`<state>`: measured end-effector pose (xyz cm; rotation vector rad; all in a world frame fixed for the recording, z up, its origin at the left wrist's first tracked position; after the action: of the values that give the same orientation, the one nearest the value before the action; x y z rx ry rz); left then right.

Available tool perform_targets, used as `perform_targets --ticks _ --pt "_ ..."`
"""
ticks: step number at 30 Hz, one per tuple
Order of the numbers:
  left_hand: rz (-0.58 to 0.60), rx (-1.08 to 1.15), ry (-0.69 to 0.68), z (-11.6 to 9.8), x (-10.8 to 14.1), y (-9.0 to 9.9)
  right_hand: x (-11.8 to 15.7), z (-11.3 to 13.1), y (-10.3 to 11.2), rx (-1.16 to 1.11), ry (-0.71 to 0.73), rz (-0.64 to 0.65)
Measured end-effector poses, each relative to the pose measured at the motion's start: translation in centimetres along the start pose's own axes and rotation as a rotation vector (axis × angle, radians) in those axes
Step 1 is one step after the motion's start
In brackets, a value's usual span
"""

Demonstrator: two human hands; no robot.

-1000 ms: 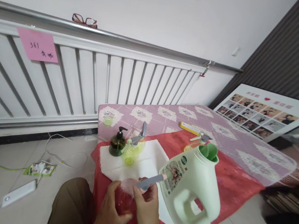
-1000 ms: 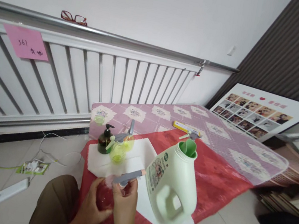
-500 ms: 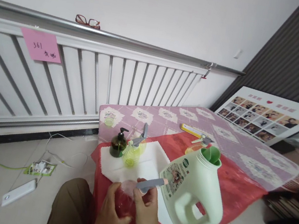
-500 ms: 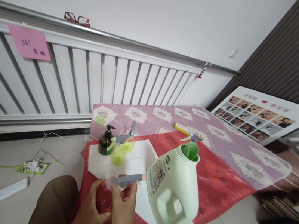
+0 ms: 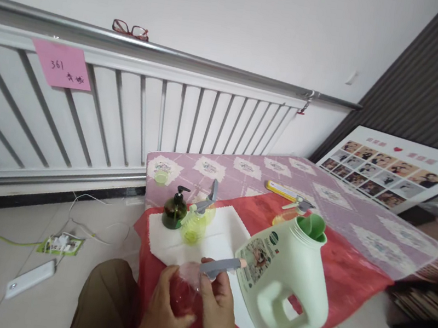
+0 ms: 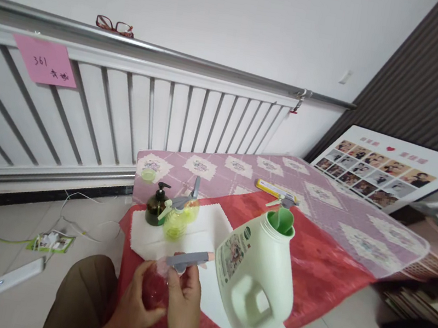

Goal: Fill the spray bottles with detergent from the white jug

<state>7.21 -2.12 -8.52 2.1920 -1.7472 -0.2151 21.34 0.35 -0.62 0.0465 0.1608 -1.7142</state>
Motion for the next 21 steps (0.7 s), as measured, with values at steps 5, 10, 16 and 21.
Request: perform_targets --ticks 5,10,16,21 --pt "0.025 0.001 -0.004 0.2 -0.1 -0.3 0.1 0.7 -0.5 0.047 0.032 -0.013" --pt "-0.034 0.039 -0.037 0.0 0.1 0.4 1.8 -2.2 1.0 0.299 0.061 -0.067" --pt "0.030 0.030 -0.073 0.1 0.2 -0.4 1.5 -2.7 2.5 0.429 0.131 -0.074" --pt "0.041 0.078 -0.110 0.0 0.2 -0.1 -4.2 2.3 3.8 0.540 0.297 -0.046"
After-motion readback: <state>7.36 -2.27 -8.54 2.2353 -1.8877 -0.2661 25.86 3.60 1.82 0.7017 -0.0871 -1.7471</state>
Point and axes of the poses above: each hand's wrist, its own x-axis away from the middle knuckle, its own y-axis out of the back of the hand, z = x × y, the point moved 9 cm from there along -x, towards the middle knuckle, and after that the axes turned 10 degrees about y, right-handed, at the moved point
